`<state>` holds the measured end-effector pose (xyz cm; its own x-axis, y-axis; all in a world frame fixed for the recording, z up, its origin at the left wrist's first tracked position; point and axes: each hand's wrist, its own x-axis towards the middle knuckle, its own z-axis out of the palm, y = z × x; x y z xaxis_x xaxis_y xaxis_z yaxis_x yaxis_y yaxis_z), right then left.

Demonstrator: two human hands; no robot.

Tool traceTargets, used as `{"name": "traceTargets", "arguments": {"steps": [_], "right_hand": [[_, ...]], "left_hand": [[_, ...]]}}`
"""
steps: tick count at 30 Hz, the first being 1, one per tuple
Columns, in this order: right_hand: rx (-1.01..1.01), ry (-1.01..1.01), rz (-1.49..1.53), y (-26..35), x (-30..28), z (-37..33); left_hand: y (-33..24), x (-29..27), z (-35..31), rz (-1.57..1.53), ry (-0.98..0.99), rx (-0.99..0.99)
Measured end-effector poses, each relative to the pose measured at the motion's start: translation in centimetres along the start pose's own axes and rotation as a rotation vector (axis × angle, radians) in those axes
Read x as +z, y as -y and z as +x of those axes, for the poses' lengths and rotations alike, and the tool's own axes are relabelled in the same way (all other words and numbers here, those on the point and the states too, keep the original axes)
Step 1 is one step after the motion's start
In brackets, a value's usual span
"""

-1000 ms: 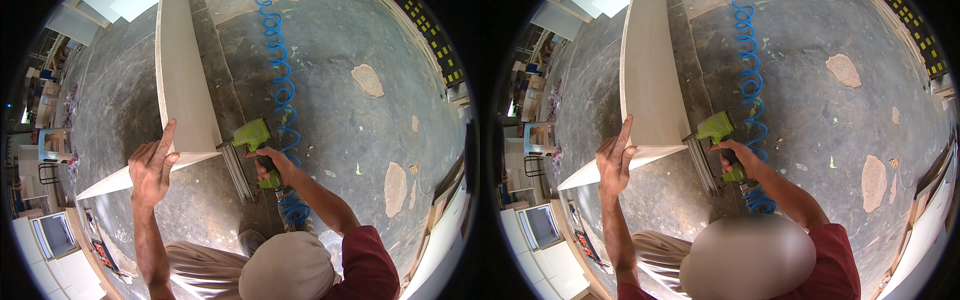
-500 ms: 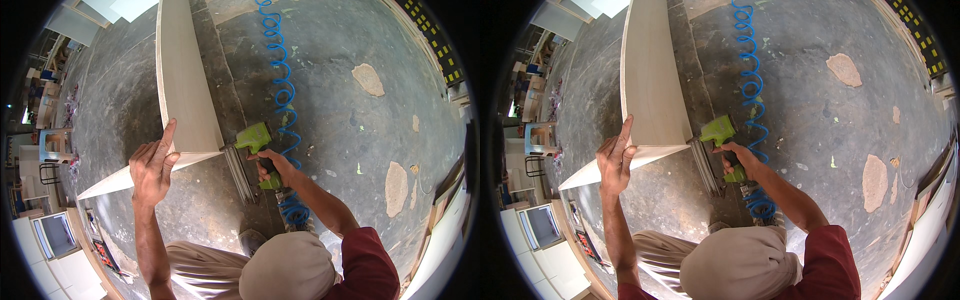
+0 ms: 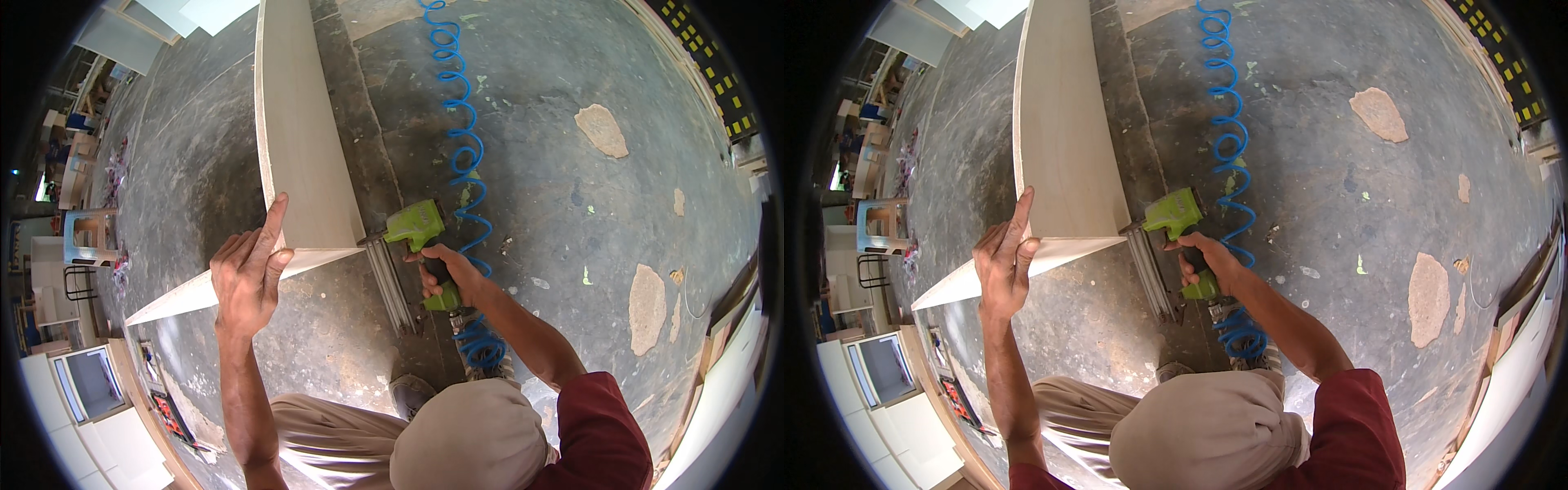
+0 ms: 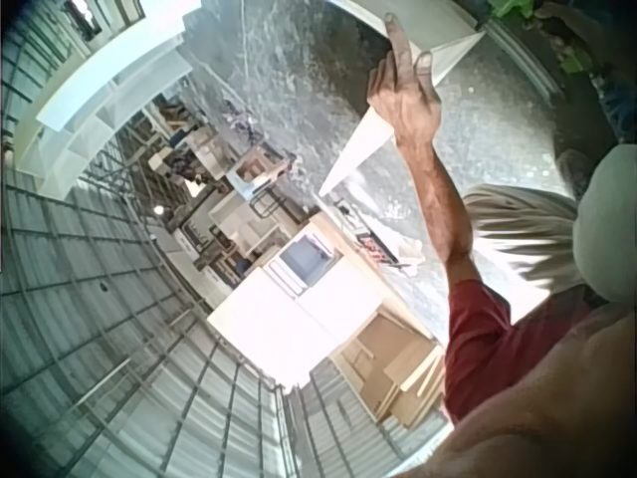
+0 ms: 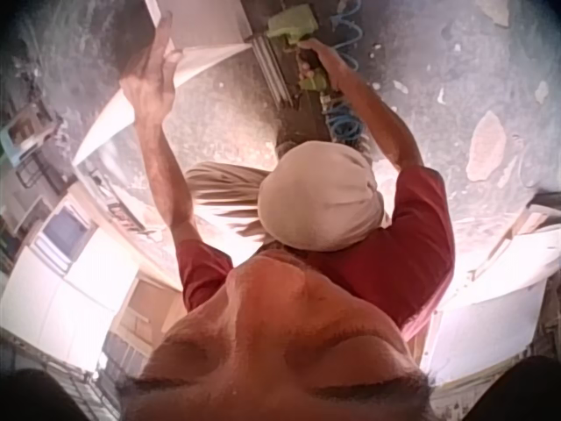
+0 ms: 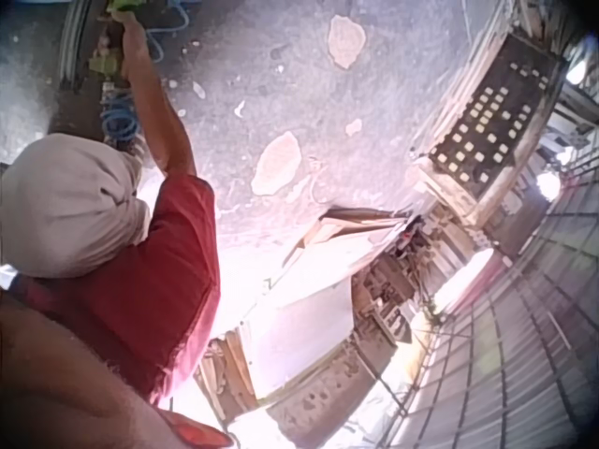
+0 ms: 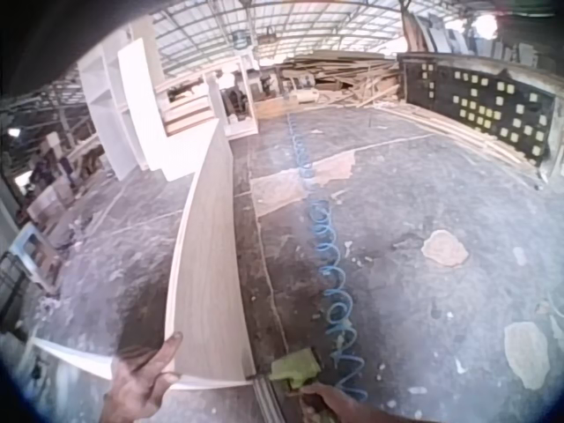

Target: The person joins white furniture panels together using a pneumatic nail gun, aligning the edges by hand before firing the tool.

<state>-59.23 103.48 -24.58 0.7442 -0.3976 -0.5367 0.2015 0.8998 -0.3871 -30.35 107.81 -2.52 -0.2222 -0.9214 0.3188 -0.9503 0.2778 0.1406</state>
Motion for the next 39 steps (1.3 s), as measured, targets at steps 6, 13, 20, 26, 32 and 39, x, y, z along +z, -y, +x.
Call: {"name": "traceTargets", "arguments": {"steps": [6,13,20,26,32,39], "right_hand": [[0.019,-0.011,-0.009,0.2,0.4,-0.2],[-0.005,0.010,0.000,0.2,0.3,-0.1],[-0.032,0.007,0.001,0.2,1.0,-0.8],[-0.024,0.090,0.071,1.2,3.0,-2.1],[-0.034,0.107,0.038,1.7,3.2,-2.3],[-0.032,0.089,0.049,1.7,3.4,-2.3]], "left_hand": [[0.0,0.1,0.1,-0.002,-0.017,0.022],[0.0,0.0,0.0,-0.005,0.002,-0.002],[-0.1,0.0,0.1,-0.022,-0.014,0.006],[0.0,0.2,0.0,-0.004,-0.018,0.010],[0.3,0.3,-0.2,0.006,-0.017,0.010],[0.2,0.3,-0.2,-0.004,-0.027,0.005]]}}
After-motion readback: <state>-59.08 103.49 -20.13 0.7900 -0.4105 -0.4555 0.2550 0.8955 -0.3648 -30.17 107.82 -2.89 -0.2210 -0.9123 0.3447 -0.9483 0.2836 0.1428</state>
